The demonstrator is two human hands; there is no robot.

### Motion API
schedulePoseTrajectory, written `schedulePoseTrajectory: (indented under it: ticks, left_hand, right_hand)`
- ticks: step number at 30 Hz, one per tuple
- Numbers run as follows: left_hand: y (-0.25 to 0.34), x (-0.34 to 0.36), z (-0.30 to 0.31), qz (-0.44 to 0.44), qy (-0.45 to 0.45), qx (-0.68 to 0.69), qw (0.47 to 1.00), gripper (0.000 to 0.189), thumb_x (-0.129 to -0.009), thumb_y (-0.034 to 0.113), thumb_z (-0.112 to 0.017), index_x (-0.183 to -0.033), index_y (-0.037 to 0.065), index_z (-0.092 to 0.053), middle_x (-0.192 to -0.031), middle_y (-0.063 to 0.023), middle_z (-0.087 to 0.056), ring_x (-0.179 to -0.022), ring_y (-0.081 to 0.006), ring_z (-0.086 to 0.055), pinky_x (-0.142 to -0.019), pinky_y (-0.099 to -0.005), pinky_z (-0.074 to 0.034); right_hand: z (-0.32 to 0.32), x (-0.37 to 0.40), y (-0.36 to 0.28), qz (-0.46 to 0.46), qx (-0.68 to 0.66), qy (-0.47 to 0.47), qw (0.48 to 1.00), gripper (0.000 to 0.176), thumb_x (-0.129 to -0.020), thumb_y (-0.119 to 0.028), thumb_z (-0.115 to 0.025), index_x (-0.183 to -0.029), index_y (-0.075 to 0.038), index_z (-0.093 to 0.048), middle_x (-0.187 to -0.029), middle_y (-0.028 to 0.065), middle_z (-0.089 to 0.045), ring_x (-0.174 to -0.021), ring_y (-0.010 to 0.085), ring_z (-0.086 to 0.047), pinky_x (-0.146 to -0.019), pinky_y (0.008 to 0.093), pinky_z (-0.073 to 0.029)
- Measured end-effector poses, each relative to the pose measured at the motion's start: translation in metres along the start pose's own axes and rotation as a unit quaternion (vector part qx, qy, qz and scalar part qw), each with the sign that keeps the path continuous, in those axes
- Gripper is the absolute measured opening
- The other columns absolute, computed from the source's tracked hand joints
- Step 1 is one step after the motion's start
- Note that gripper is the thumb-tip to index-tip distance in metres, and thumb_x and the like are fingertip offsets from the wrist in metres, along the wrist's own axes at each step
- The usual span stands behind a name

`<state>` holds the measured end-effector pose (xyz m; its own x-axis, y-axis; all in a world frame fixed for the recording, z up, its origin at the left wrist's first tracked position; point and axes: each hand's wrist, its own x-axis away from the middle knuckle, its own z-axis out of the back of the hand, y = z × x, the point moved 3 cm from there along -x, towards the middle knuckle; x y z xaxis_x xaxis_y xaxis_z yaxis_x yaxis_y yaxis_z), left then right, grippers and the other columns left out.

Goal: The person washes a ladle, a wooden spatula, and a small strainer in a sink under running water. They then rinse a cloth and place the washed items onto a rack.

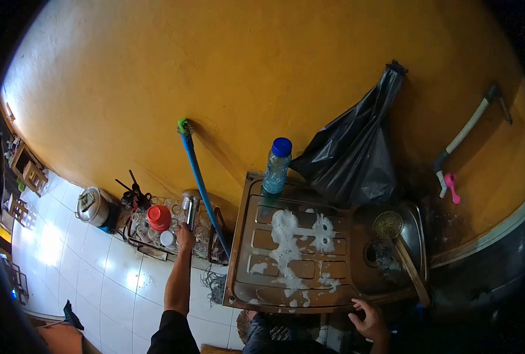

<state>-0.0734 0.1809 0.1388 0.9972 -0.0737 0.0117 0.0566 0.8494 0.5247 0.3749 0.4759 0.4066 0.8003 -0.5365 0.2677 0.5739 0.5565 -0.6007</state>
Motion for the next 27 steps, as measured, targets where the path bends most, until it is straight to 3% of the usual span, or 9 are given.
schedulePoseTrajectory:
  ticks: [7, 11, 12, 15, 17, 20, 22, 23, 27]
  left_hand:
    - [-0.018, -0.003, -0.016, -0.034, -0.017, -0.013, 0.999, 0.028, -0.062, -0.002, -0.044, -0.09, -0.005, -0.043, -0.087, -0.0228, -0.044, -0.082, -0.0361, -0.044, -0.07, -0.0423, -0.037]
    - [-0.032, -0.017, -0.024, -0.118, -0.046, -0.094, 0.988, 0.035, -0.059, 0.015, -0.053, -0.088, -0.004, -0.046, -0.081, -0.021, -0.047, -0.078, -0.0365, -0.044, -0.069, -0.0435, -0.035]
    - [-0.019, 0.001, -0.005, -0.123, 0.094, 0.001, 0.988, 0.038, -0.06, 0.017, -0.056, -0.089, -0.005, -0.045, -0.085, -0.0218, -0.044, -0.08, -0.0362, -0.04, -0.073, -0.0421, -0.033]
    - [0.005, 0.024, 0.035, -0.133, 0.062, 0.115, 0.983, 0.043, -0.067, 0.016, -0.057, -0.102, -0.004, -0.042, -0.098, -0.0204, -0.042, -0.092, -0.0315, -0.039, -0.079, -0.0365, -0.032]
    - [0.022, 0.049, 0.051, -0.106, 0.034, 0.291, 0.95, 0.03, -0.072, 0.013, -0.051, -0.098, -0.003, -0.045, -0.09, -0.012, -0.049, -0.083, -0.0214, -0.045, -0.072, -0.0302, -0.036]
    - [0.073, 0.095, 0.09, -0.102, -0.027, 0.396, 0.912, 0.026, -0.074, 0.013, -0.048, -0.095, -0.002, -0.047, -0.084, -0.0099, -0.051, -0.076, -0.0168, -0.047, -0.069, -0.0269, -0.038]
    - [0.103, 0.117, 0.1, -0.1, -0.039, 0.416, 0.903, 0.022, -0.076, 0.011, -0.046, -0.093, -0.004, -0.046, -0.083, -0.0083, -0.051, -0.076, -0.0143, -0.048, -0.068, -0.0245, -0.038]
    - [0.128, 0.132, 0.108, -0.124, -0.041, 0.456, 0.88, 0.019, -0.076, 0.006, -0.046, -0.092, -0.004, -0.046, -0.082, -0.0082, -0.051, -0.077, -0.0136, -0.048, -0.067, -0.0236, -0.039]
    - [0.245, 0.19, 0.115, -0.227, -0.147, 0.49, 0.828, 0.016, -0.075, 0.003, -0.047, -0.09, -0.002, -0.048, -0.084, -0.0079, -0.052, -0.074, -0.0124, -0.049, -0.066, -0.0227, -0.039]
  right_hand:
    - [-0.003, -0.003, -0.003, -0.002, -0.003, 0.014, 1.0, 0.037, -0.068, -0.018, -0.058, -0.101, -0.004, -0.047, -0.082, 0.0125, -0.054, -0.079, 0.0223, -0.052, -0.068, 0.0307, -0.041]
    - [0.019, 0.001, -0.014, 0.055, -0.016, 0.063, 0.996, 0.031, -0.07, -0.014, -0.056, -0.098, -0.004, -0.048, -0.081, 0.0114, -0.054, -0.076, 0.0199, -0.053, -0.065, 0.0283, -0.041]
    - [0.029, 0.006, -0.008, 0.036, -0.017, 0.09, 0.995, 0.031, -0.07, -0.014, -0.056, -0.098, -0.004, -0.048, -0.081, 0.0114, -0.054, -0.076, 0.0199, -0.053, -0.065, 0.0283, -0.041]
    - [0.058, 0.008, 0.02, 0.026, -0.022, 0.202, 0.979, 0.026, -0.069, -0.013, -0.056, -0.092, -0.003, -0.05, -0.079, 0.0106, -0.054, -0.073, 0.0191, -0.053, -0.062, 0.0277, -0.041]
    - [0.08, 0.011, 0.057, -0.022, -0.039, 0.349, 0.936, 0.022, -0.068, -0.011, -0.056, -0.088, -0.003, -0.051, -0.076, 0.0109, -0.054, -0.072, 0.021, -0.053, -0.062, 0.0283, -0.041]
    - [0.106, 0.008, 0.123, -0.074, 0.001, 0.395, 0.916, 0.024, -0.067, -0.011, -0.056, -0.089, -0.002, -0.051, -0.079, 0.0121, -0.053, -0.077, 0.024, -0.051, -0.066, 0.0327, -0.04]
    - [0.117, 0.003, 0.161, -0.102, 0.245, 0.412, 0.872, 0.026, -0.067, -0.014, -0.055, -0.09, -0.001, -0.051, -0.086, 0.0144, -0.052, -0.085, 0.0272, -0.048, -0.073, 0.0364, -0.038]
    - [0.119, 0.0, 0.18, -0.099, 0.237, 0.419, 0.871, 0.026, -0.067, -0.014, -0.055, -0.09, -0.001, -0.051, -0.086, 0.0144, -0.052, -0.085, 0.0272, -0.048, -0.073, 0.0364, -0.038]
    - [0.123, -0.012, 0.211, -0.165, 0.315, 0.312, 0.881, 0.03, -0.067, -0.02, -0.053, -0.088, 0.003, -0.052, -0.093, 0.0185, -0.049, -0.091, 0.032, -0.046, -0.079, 0.0357, -0.037]
